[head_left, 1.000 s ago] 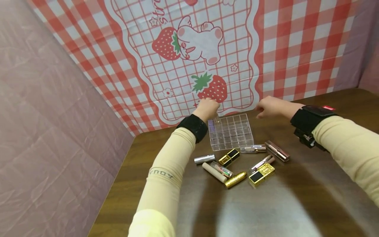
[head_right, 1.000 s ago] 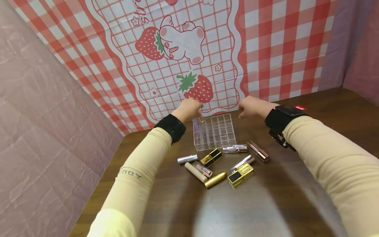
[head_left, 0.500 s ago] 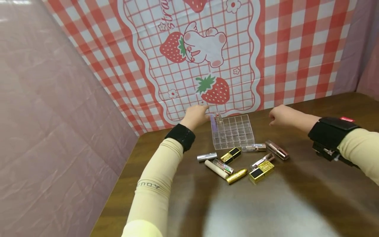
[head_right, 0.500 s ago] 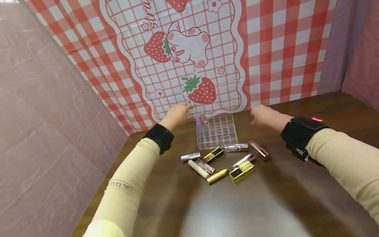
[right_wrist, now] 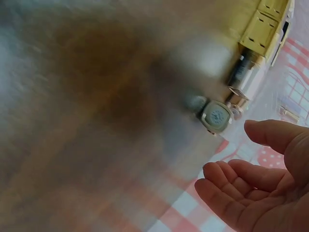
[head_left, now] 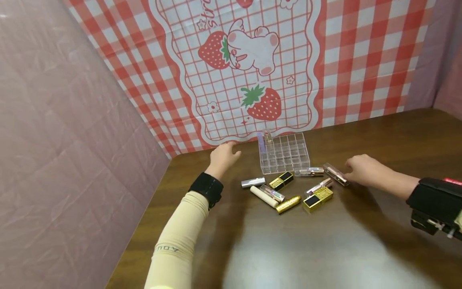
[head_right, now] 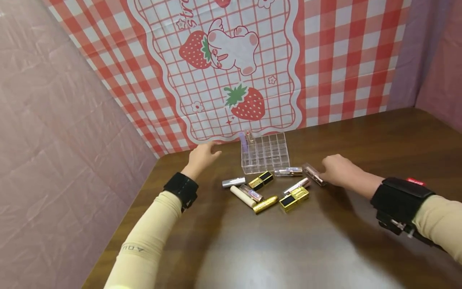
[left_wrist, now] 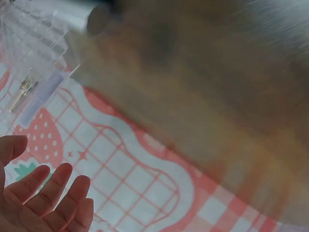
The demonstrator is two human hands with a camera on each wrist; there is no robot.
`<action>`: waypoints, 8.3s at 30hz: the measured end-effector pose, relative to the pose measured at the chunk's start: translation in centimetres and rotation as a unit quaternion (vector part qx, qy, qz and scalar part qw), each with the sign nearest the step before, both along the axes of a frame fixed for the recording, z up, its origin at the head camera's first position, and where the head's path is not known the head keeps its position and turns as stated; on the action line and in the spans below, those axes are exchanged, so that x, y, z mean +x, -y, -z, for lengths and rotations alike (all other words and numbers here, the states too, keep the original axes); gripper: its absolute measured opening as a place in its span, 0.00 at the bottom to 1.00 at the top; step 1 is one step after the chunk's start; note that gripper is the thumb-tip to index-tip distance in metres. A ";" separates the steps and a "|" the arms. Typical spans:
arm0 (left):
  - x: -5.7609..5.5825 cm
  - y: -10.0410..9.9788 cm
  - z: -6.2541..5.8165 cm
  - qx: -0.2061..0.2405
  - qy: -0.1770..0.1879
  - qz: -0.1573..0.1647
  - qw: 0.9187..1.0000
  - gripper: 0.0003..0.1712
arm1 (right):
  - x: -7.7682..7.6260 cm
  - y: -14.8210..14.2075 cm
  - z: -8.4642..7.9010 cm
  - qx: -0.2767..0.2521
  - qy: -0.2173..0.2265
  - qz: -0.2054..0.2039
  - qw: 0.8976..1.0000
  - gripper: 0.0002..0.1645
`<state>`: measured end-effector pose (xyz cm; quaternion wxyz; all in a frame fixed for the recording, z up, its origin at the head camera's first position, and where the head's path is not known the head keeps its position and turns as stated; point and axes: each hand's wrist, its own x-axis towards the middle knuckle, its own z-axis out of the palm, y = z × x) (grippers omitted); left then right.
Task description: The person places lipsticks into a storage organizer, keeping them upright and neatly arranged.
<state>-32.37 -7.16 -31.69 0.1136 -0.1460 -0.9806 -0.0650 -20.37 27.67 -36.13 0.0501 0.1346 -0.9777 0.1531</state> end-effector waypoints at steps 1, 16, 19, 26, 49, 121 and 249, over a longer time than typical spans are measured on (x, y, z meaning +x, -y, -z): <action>0.1 0.3 0.3 0.002 0.003 -0.002 1.000 0.23 | 0.1 -0.1 0.2 0.003 -0.001 0.000 1.000 0.11; 2.5 3.0 3.8 0.017 0.029 -0.031 0.999 0.24 | 1.1 0.5 1.6 -0.008 0.005 0.017 1.000 0.18; 2.7 3.2 4.1 0.011 0.034 -0.037 0.999 0.24 | 0.9 0.6 1.8 -0.009 -0.001 0.016 1.000 0.18; 2.9 3.6 4.7 0.005 0.070 -0.038 0.997 0.25 | 0.5 0.6 2.1 -0.019 0.022 0.024 0.999 0.15; 3.3 4.1 5.6 0.006 0.070 -0.016 0.997 0.28 | 0.6 1.0 1.8 -0.028 0.036 0.041 0.998 0.14; -0.5 -7.8 -2.4 -0.016 0.026 0.156 0.987 0.12 | -10.1 9.3 -7.8 0.047 -0.061 -0.082 0.994 0.10; -4.5 -12.2 -0.2 -0.158 -0.133 0.125 0.971 0.14 | -10.0 4.4 -3.7 0.015 -0.021 -0.067 0.997 0.18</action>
